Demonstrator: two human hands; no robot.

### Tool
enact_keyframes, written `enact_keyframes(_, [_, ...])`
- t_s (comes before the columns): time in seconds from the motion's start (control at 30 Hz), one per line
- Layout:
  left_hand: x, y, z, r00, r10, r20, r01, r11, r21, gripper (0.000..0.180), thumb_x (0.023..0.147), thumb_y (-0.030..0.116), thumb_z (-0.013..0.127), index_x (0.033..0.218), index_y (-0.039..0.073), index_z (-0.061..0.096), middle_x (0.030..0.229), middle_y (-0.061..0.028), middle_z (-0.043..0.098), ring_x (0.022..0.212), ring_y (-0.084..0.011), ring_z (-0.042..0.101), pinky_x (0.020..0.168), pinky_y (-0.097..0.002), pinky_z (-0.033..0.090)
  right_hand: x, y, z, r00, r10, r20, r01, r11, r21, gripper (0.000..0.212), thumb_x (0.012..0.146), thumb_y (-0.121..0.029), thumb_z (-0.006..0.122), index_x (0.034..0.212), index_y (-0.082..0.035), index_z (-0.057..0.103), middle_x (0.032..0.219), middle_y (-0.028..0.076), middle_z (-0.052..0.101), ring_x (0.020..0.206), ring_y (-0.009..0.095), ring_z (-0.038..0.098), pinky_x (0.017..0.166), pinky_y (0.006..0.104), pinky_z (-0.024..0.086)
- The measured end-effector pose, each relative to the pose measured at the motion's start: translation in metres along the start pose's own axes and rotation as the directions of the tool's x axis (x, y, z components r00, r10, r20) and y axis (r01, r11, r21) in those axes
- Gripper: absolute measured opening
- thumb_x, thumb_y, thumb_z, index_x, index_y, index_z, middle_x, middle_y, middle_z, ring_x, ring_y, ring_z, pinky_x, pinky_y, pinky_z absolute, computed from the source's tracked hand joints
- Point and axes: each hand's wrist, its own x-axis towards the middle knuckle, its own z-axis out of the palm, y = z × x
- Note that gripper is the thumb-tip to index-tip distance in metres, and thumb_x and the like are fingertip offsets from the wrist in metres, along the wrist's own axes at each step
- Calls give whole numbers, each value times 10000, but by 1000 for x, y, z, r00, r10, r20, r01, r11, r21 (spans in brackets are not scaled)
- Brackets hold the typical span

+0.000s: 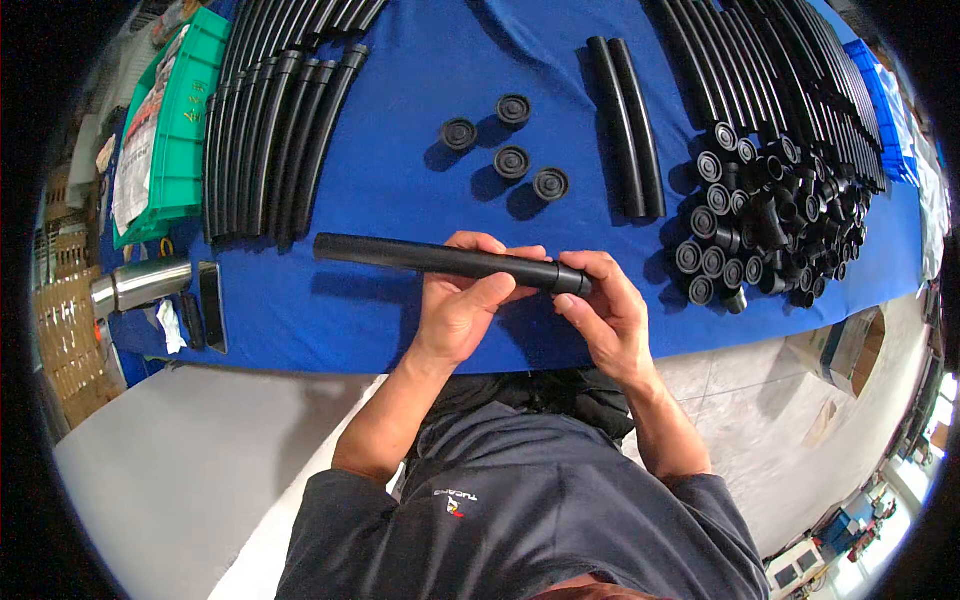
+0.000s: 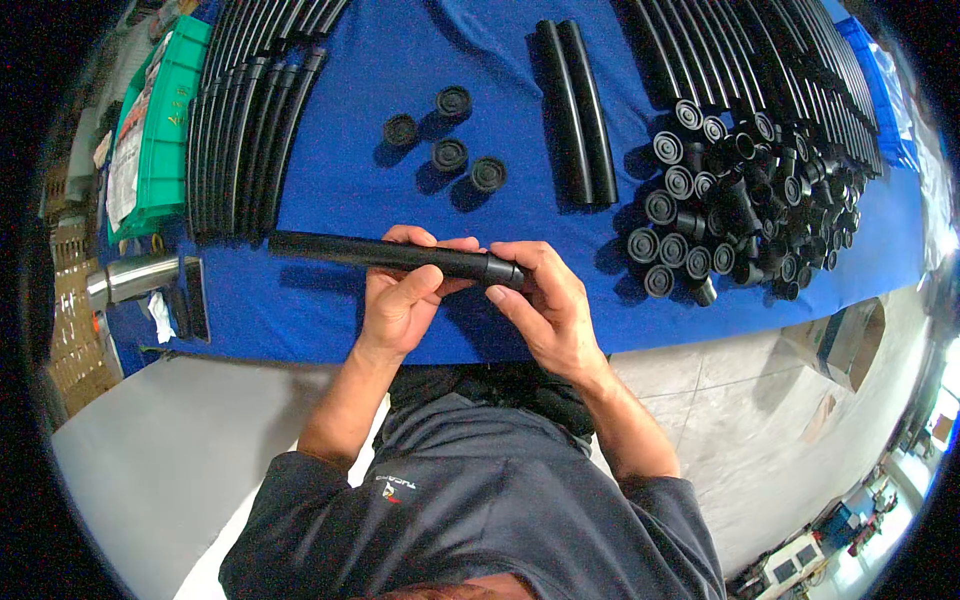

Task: The person assembles black plastic tubes with circular plastic end caps by hand on a workstation.

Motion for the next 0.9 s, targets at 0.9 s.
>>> enact_keyframes(0.9, [2, 27, -21, 997, 34, -63, -39, 997, -69, 511, 942, 121, 686, 1383, 97, 429, 1340, -293, 566, 1265, -448, 562, 969, -580, 567, -2, -8, -9, 985, 172, -19, -172, 985, -25, 355, 870, -65, 761, 1187, 14, 623, 1000, 74, 648, 905, 129, 642, 757, 278, 525])
